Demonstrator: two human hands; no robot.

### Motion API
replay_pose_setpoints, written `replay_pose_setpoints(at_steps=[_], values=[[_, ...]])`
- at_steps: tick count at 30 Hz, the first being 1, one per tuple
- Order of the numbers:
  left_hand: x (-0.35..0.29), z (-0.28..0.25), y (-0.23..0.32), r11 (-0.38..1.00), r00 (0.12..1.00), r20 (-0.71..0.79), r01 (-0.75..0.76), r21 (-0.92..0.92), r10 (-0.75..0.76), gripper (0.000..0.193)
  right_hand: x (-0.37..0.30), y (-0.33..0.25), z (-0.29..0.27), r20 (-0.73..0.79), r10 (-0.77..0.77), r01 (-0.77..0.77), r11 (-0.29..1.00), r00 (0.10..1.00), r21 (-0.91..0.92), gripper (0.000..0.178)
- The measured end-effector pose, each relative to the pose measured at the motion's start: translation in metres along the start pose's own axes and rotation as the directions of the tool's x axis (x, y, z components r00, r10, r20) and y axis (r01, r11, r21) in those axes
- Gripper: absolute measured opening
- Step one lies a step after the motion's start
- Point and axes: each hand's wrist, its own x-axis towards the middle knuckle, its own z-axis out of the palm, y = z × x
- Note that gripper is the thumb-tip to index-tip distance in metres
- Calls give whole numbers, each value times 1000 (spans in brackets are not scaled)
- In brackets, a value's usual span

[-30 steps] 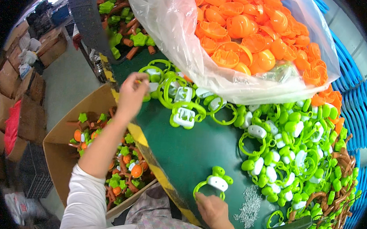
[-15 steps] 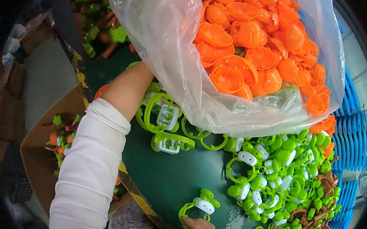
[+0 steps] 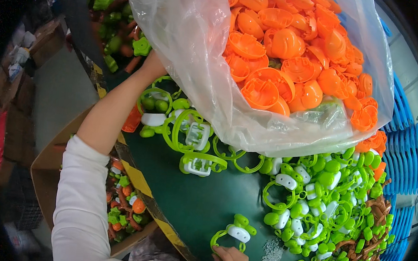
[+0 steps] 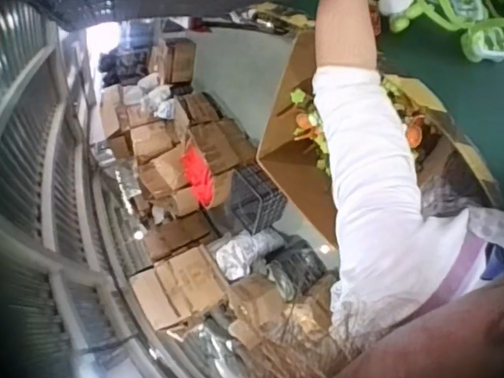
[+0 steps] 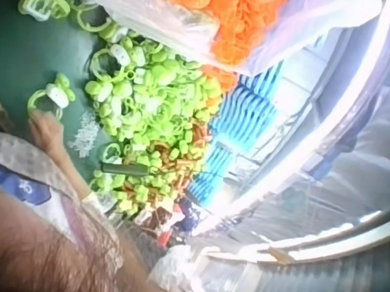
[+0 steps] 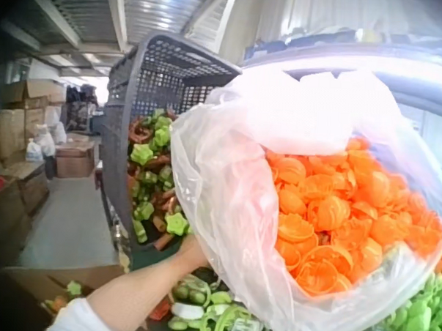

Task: The person assembles colorful plastic toy components on a green workbench. They pick up green and orange parts, insert screws, and use a power screwdriver to fasten them together, then place the completed toys into a cardboard box.

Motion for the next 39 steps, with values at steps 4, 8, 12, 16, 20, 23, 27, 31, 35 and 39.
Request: replay_pose_setpoints(at_steps=[4,8,12,16,20,23,27,31,35,39], values=[[-26,-98,80,896,896,0,443,-14,-443,34,-3,-5,-2,-47,8,-9,1000,999,-20,34],[-83,-168,96,778,790,-104,557,-291,-605,38,-6,-7,0,-142,-14,11,1000,990,-23,28],[-129,-204,125,314,587,262,698,-643,-766,42,-18,-2,3,-189,-11,-5,996,982,-85,29],[-213,-179,185,-181,377,632,747,-640,-677,40,-17,1,10,-209,-93,83,995,974,-55,23],[-278,-161,251,-315,244,836,845,-432,-492,44,-20,-3,12,-134,-53,43,996,990,-81,33],[-279,-159,271,726,409,743,672,147,-529,42,-28,5,19,-130,4,-17,995,992,-101,47],[-278,-133,294,978,917,341,-182,-101,206,37,-35,9,27,-151,54,-65,996,987,-65,48],[-282,-98,313,872,720,510,-294,-391,471,31,-36,12,28,-143,56,-64,997,988,-47,35],[-279,-85,324,886,758,491,-247,-392,429,24,-43,14,16,-135,-31,19,996,990,-90,32],[-278,-84,345,936,807,506,-153,-317,303,25,-47,26,-1,-220,-238,209,967,946,-147,34]])
